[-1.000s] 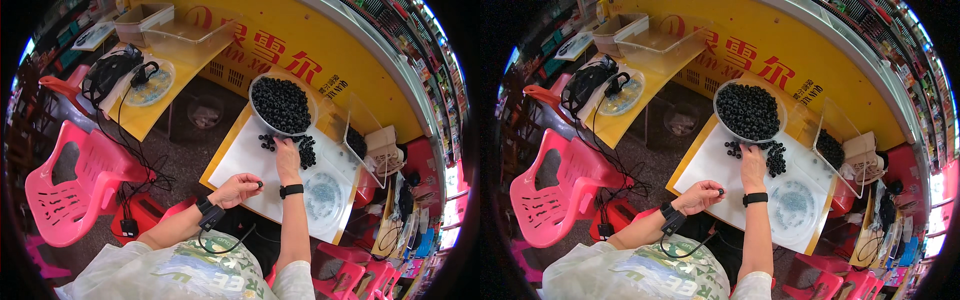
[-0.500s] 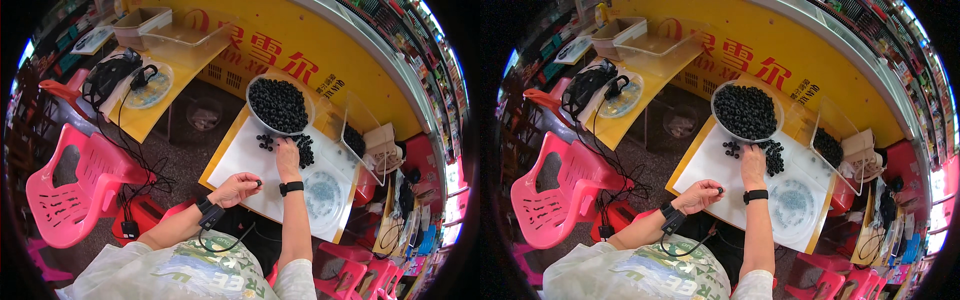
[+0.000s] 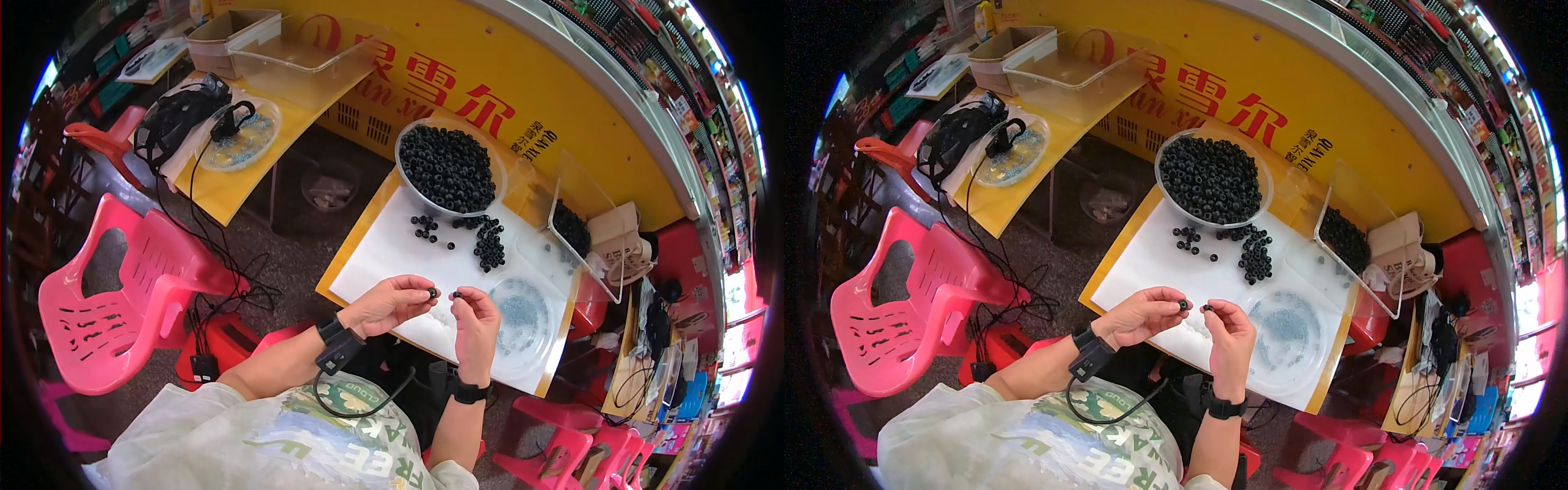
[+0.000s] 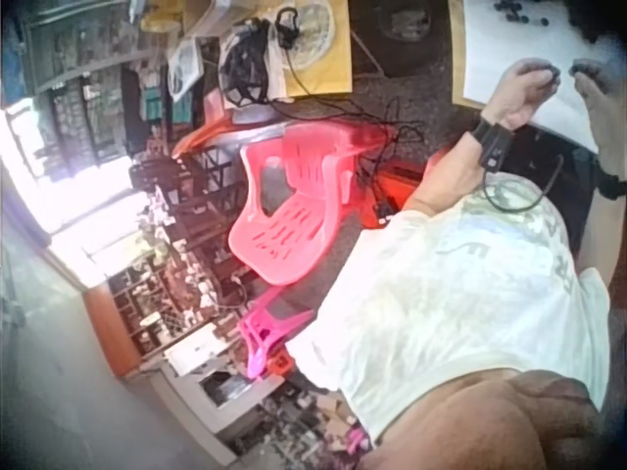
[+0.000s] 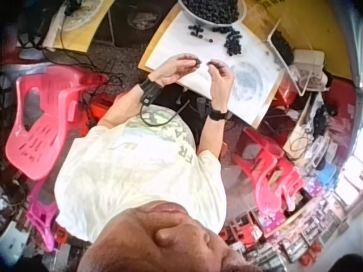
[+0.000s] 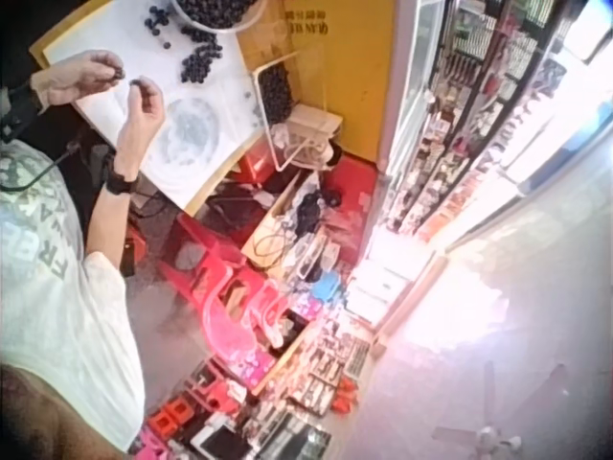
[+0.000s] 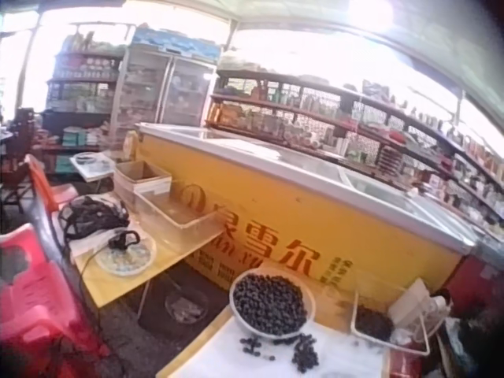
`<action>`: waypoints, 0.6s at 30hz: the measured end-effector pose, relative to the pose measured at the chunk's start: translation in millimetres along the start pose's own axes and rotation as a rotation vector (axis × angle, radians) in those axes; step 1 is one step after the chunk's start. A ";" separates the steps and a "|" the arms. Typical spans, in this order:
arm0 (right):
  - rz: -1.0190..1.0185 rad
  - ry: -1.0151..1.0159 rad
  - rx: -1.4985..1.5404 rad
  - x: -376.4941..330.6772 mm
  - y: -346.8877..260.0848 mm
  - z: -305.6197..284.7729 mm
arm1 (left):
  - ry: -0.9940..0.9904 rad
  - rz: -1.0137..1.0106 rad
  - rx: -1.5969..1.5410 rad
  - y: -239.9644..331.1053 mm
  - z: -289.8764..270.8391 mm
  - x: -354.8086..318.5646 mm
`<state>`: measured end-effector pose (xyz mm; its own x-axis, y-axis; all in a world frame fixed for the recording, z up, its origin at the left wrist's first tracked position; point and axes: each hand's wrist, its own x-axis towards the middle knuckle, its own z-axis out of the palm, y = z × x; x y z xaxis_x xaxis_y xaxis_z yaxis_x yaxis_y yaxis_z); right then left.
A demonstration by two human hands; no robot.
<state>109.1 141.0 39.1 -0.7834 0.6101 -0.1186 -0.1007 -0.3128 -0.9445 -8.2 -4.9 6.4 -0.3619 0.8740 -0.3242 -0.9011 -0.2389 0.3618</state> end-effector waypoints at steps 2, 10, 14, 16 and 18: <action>-0.053 0.010 -0.074 -7.2 -4.6 3.6 | -0.019 0.004 0.032 -0.8 5.2 0.8; -0.190 0.021 -0.478 -21.6 -14.7 12.2 | -0.039 0.036 0.121 -3.3 11.4 1.0; -0.307 0.027 -0.557 -25.3 -15.5 15.6 | -0.030 0.057 0.193 -4.0 11.5 0.9; -0.356 0.021 -0.596 -27.2 -14.9 16.9 | -0.030 0.070 0.223 -4.0 11.8 0.6; -0.367 0.025 -0.607 -28.9 -12.5 17.6 | -0.020 0.065 0.236 -4.2 11.1 0.4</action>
<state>122.1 114.4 59.7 -0.7492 0.6174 0.2399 0.0102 0.3729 -0.9278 -1.9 1.2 14.5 -0.4105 0.8687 -0.2772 -0.7946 -0.1917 0.5760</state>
